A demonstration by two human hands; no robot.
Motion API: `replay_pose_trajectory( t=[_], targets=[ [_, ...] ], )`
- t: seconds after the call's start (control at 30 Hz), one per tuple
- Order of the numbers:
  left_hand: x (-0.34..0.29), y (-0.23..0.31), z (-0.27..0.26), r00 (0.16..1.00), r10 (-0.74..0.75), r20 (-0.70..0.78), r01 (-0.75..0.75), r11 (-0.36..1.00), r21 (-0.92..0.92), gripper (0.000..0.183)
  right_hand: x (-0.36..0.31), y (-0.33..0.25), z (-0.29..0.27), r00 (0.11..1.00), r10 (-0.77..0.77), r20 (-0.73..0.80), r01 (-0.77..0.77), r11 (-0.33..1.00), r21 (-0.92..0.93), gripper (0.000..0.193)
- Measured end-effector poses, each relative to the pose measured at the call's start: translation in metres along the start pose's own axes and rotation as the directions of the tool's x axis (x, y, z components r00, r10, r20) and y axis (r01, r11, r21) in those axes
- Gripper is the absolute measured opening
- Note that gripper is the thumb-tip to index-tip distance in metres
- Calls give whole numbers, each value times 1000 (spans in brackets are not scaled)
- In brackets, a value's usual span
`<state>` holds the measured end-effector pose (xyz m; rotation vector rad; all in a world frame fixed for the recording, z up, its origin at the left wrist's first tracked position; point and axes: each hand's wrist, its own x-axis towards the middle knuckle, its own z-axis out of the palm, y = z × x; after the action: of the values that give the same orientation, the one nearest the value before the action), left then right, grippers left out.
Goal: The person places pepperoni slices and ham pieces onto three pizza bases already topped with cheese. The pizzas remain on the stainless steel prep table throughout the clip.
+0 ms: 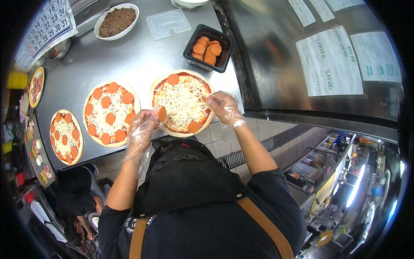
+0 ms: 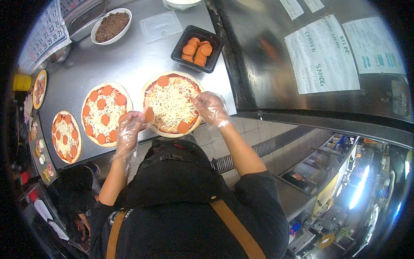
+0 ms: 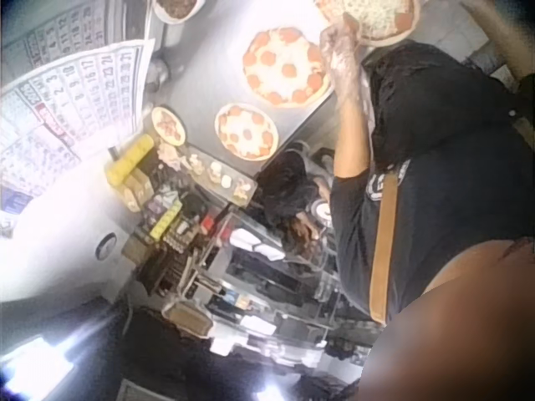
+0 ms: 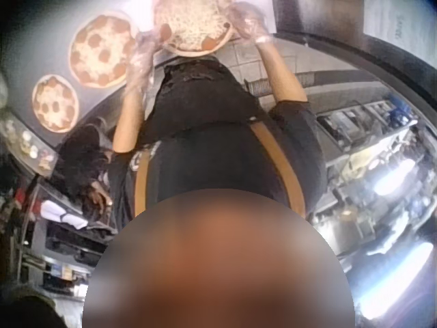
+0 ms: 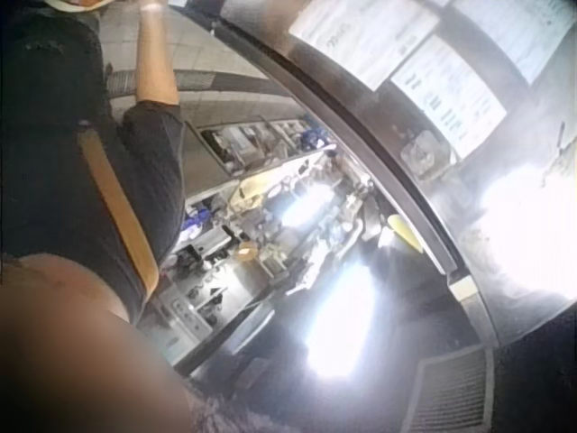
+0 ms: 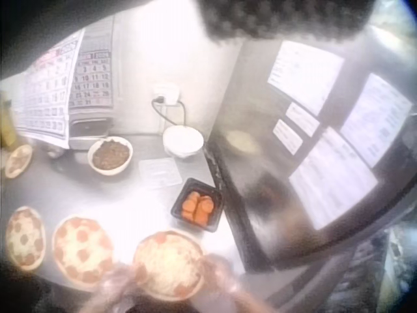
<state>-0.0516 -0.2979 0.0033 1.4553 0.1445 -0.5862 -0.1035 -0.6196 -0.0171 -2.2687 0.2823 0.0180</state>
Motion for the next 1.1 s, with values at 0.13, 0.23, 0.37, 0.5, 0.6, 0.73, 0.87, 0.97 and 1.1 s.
replay_pose_trajectory(
  t=[0.13, 0.23, 0.37, 0.5, 0.6, 0.73, 0.87, 0.97, 1.1],
  targets=[
    [3, 23, -14, 986, -120, 119, 45, 865, 500, 22, 16, 1, -7, 989, 124, 84, -127, 991, 31, 22],
    [6, 37, -9, 978, -117, 175, -37, 726, 687, 30, 31, 16, -3, 999, 45, -20, -49, 969, -241, 24],
    [17, 36, -6, 980, -70, 188, -84, 709, 700, 39, 26, 20, 6, 992, -3, -127, -53, 902, -429, 27],
    [32, 26, -12, 993, -15, 120, -82, 643, 761, 39, 17, -2, -3, 978, -81, -193, -11, 900, -436, 23],
    [46, 14, -11, 980, 116, 164, -199, 431, 880, 33, 11, -9, -14, 956, -101, -277, -5, 934, -358, 24],
    [55, 3, -4, 933, 217, 287, -329, 193, 924, 26, 18, -16, -29, 908, -187, -375, 84, 957, -276, 17],
    [38, 25, 4, 910, 226, 348, -395, 213, 894, 18, 33, -27, -53, 870, -249, -425, 122, 945, -303, 10],
    [35, 41, -10, 945, 30, 325, -309, 403, 862, 29, 44, -21, -58, 889, -216, -403, 114, 958, -262, 7],
    [48, 41, -8, 973, -110, 204, -145, 394, 907, 38, 55, -18, -53, 884, -225, -411, 141, 964, -226, 15]
  ],
)
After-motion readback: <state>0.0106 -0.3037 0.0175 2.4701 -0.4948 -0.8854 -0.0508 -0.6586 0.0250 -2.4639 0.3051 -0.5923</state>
